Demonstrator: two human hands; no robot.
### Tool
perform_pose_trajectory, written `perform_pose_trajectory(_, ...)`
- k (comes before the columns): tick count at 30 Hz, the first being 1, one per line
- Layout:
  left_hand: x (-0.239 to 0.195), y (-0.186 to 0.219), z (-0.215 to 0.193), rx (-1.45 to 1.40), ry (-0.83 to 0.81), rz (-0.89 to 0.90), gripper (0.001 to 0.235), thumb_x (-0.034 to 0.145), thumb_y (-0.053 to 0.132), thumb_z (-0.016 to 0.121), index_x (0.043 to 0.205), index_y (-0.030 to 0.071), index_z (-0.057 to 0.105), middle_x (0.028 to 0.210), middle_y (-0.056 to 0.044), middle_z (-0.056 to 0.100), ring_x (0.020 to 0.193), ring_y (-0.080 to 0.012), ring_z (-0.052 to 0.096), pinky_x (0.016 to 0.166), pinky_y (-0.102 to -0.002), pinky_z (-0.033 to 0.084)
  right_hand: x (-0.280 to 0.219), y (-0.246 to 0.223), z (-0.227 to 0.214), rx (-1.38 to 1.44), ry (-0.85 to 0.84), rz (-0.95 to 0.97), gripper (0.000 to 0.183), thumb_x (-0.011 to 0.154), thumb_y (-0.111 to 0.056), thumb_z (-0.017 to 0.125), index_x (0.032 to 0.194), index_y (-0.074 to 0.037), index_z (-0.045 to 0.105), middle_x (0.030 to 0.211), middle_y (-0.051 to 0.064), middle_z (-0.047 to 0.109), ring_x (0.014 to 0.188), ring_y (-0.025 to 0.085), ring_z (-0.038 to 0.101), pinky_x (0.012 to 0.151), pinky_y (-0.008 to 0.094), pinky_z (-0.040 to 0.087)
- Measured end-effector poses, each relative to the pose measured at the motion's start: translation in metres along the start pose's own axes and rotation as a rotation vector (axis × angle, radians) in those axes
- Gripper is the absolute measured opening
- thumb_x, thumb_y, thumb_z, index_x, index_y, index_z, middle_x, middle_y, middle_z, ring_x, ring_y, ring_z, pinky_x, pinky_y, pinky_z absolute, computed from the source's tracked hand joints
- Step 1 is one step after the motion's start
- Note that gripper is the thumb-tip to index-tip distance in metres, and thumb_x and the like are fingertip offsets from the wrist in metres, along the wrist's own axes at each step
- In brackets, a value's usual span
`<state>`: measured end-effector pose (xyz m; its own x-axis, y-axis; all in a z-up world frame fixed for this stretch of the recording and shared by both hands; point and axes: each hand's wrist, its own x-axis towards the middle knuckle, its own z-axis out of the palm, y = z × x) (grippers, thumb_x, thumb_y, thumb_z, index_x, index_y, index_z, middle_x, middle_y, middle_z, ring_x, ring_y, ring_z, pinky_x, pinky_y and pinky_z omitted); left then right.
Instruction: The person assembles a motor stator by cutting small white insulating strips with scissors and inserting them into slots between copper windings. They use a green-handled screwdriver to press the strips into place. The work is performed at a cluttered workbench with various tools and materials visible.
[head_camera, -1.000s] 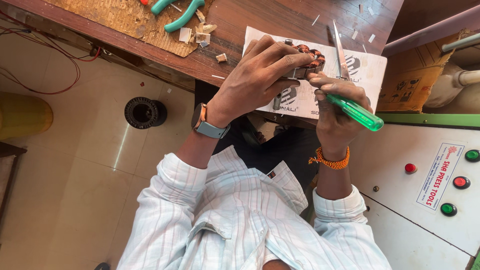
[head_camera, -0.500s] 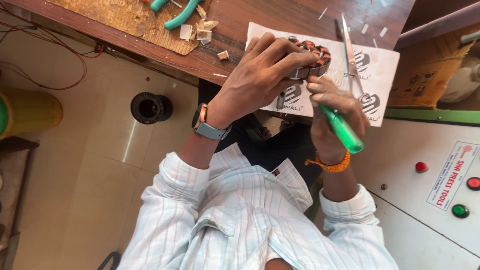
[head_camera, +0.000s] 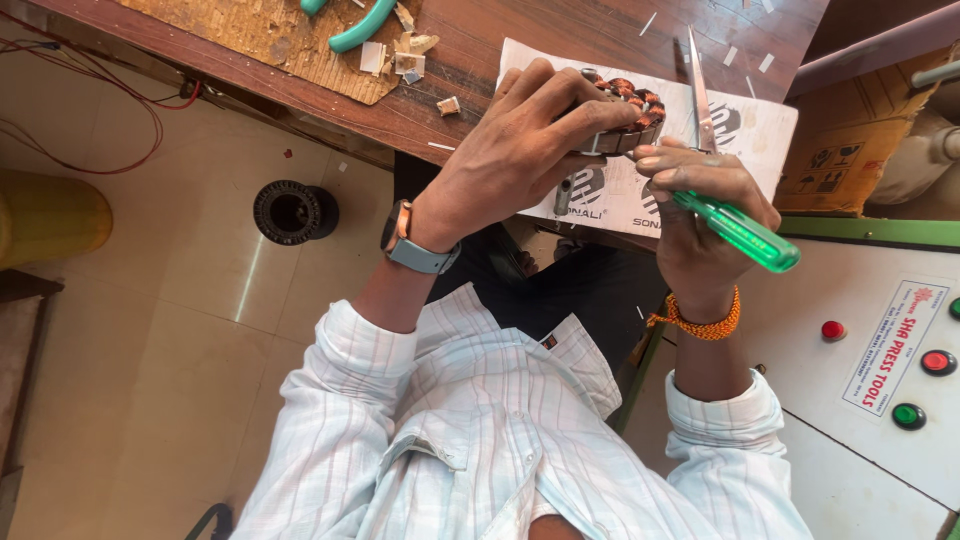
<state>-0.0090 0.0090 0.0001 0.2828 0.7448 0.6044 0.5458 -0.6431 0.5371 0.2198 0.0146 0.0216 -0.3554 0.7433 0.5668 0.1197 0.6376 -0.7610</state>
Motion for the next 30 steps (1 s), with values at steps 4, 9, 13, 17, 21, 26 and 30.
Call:
perform_pose_trajectory(4, 0.0, -0.002, -0.001, -0.005, -0.017, 0.003, 0.055, 0.099, 0.02, 0.079, 0.147, 0.022, 0.053, 0.127, 0.0, 0.056, 0.121, -0.0254, 0.051, 0.108, -0.041, 0.046, 0.004, 0.0, -0.006, -0.123, -0.113, -0.13, 0.013, 0.103, 0.007, 0.071, 0.108, 0.0, 0.061, 0.109, 0.019, 0.074, 0.115, 0.033, 0.075, 0.101, 0.041, 0.062)
perform_pose_trajectory(9, -0.002, -0.006, 0.0, 0.016, -0.031, 0.044, 0.057, 0.099, 0.019, 0.079, 0.149, 0.02, 0.052, 0.129, -0.001, 0.055, 0.123, -0.026, 0.05, 0.11, -0.041, 0.046, 0.008, 0.007, -0.008, -0.165, -0.131, -0.261, 0.014, 0.097, 0.008, 0.071, 0.105, 0.001, 0.061, 0.106, 0.021, 0.073, 0.11, 0.036, 0.074, 0.104, 0.048, 0.061)
perform_pose_trajectory(13, -0.001, -0.012, 0.0, 0.003, -0.038, 0.071, 0.056, 0.099, 0.017, 0.078, 0.15, 0.02, 0.054, 0.129, -0.002, 0.056, 0.123, -0.0256, 0.051, 0.112, -0.042, 0.046, 0.009, 0.015, -0.011, -0.196, -0.165, -0.398, 0.011, 0.098, 0.009, 0.07, 0.105, 0.004, 0.062, 0.105, 0.022, 0.073, 0.108, 0.037, 0.075, 0.102, 0.052, 0.062)
perform_pose_trajectory(17, -0.007, -0.017, -0.003, -0.012, 0.008, 0.072, 0.055, 0.099, 0.018, 0.079, 0.147, 0.021, 0.055, 0.133, 0.0, 0.058, 0.124, -0.0258, 0.052, 0.113, -0.043, 0.046, 0.0, 0.034, -0.002, 0.365, 0.05, -0.089, 0.013, 0.098, -0.005, 0.067, 0.107, 0.001, 0.06, 0.105, 0.019, 0.071, 0.104, 0.032, 0.074, 0.1, 0.051, 0.062)
perform_pose_trajectory(21, -0.011, -0.016, -0.008, -0.087, 0.034, 0.056, 0.057, 0.096, 0.019, 0.084, 0.146, 0.023, 0.057, 0.137, 0.002, 0.059, 0.127, -0.0262, 0.054, 0.116, -0.043, 0.047, -0.01, 0.049, -0.004, 0.487, 0.18, 0.044, 0.023, 0.105, -0.005, 0.074, 0.118, -0.001, 0.055, 0.112, 0.02, 0.072, 0.103, 0.029, 0.075, 0.096, 0.043, 0.064)
perform_pose_trajectory(26, -0.001, 0.005, -0.009, 0.046, 0.017, -0.013, 0.059, 0.09, 0.024, 0.087, 0.142, 0.022, 0.059, 0.134, 0.0, 0.059, 0.122, -0.0254, 0.054, 0.11, -0.042, 0.047, -0.014, 0.058, -0.006, 0.496, 0.177, 0.062, 0.024, 0.106, -0.007, 0.074, 0.118, -0.002, 0.054, 0.109, 0.022, 0.072, 0.104, 0.031, 0.075, 0.097, 0.042, 0.064)
perform_pose_trajectory(30, 0.007, 0.018, -0.006, 0.115, -0.014, -0.069, 0.059, 0.09, 0.024, 0.088, 0.142, 0.023, 0.062, 0.127, 0.001, 0.06, 0.115, -0.0231, 0.055, 0.107, -0.04, 0.048, -0.016, 0.061, -0.011, 0.473, 0.179, 0.042, 0.022, 0.105, -0.006, 0.075, 0.115, -0.002, 0.055, 0.112, 0.021, 0.072, 0.103, 0.031, 0.075, 0.095, 0.043, 0.065)
